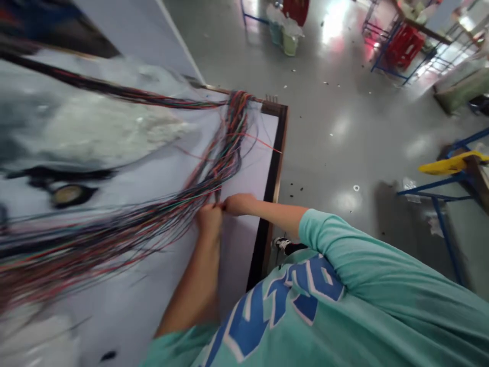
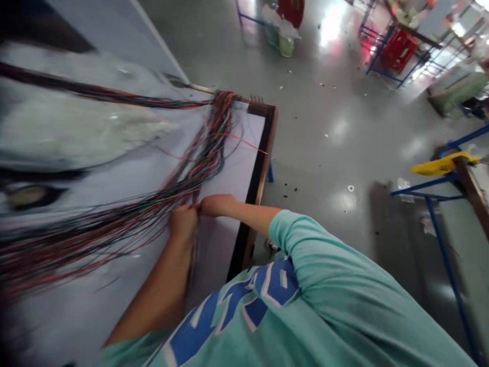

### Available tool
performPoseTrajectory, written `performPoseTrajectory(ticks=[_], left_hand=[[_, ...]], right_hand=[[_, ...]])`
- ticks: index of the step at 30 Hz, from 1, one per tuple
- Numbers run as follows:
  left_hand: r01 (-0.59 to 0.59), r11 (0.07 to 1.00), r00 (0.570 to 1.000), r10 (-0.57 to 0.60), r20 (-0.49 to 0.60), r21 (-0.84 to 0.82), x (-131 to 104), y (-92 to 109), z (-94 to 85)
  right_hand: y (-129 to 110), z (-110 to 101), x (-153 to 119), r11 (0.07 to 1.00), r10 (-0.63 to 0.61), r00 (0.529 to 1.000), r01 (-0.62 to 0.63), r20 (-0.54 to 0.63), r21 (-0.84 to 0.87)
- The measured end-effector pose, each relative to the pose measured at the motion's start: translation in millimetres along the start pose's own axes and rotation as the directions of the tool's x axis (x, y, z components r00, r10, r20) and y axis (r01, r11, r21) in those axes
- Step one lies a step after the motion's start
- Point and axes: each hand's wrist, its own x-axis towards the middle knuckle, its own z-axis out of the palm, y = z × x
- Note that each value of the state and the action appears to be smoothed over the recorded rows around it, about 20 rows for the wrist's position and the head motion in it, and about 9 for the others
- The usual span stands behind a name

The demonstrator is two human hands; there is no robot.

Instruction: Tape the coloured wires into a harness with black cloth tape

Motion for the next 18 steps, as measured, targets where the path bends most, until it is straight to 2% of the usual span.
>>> performPoseTrajectory(ticks=[2,3,4,6,9,13,18], left_hand=[[0.052,0.996,0.999,-0.052,-0.002,0.079,-1.5,-8.8,-5.8],[0.063,0.991,0.998,-0.063,-0.004,0.114,-1.5,-10.6,-6.7],[0.057,0.988,0.998,-0.057,-0.008,0.145,-1.1,-10.9,-6.5],[0.010,0.981,1.000,-0.010,-0.001,0.196,-0.1,-8.4,-4.0],[-0.065,0.964,0.998,0.061,0.025,0.256,0.1,-2.4,0.7],[-0.074,0.942,0.997,0.074,0.013,0.327,-0.8,4.0,6.0],[-0.101,0.922,0.993,0.115,-0.016,0.374,-6.8,11.9,10.5]], right_hand=[[-11.0,13.9,0.3,0.973,-0.124,0.984,0.146,0.129,-0.178],[-14.0,21.1,-2.9,0.919,-0.212,0.951,0.273,0.226,-0.286],[-15.0,27.8,-7.5,0.864,-0.303,0.915,0.382,0.267,-0.327],[-11.7,37.5,-18.2,0.829,-0.369,0.883,0.454,0.291,-0.326],[0.8,39.0,-29.9,0.865,-0.296,0.915,0.378,0.272,-0.331],[14.4,26.5,-37.4,0.907,-0.141,0.957,0.228,0.254,-0.354],[18.6,15.4,-50.5,0.934,-0.108,0.972,0.172,0.210,-0.315]])
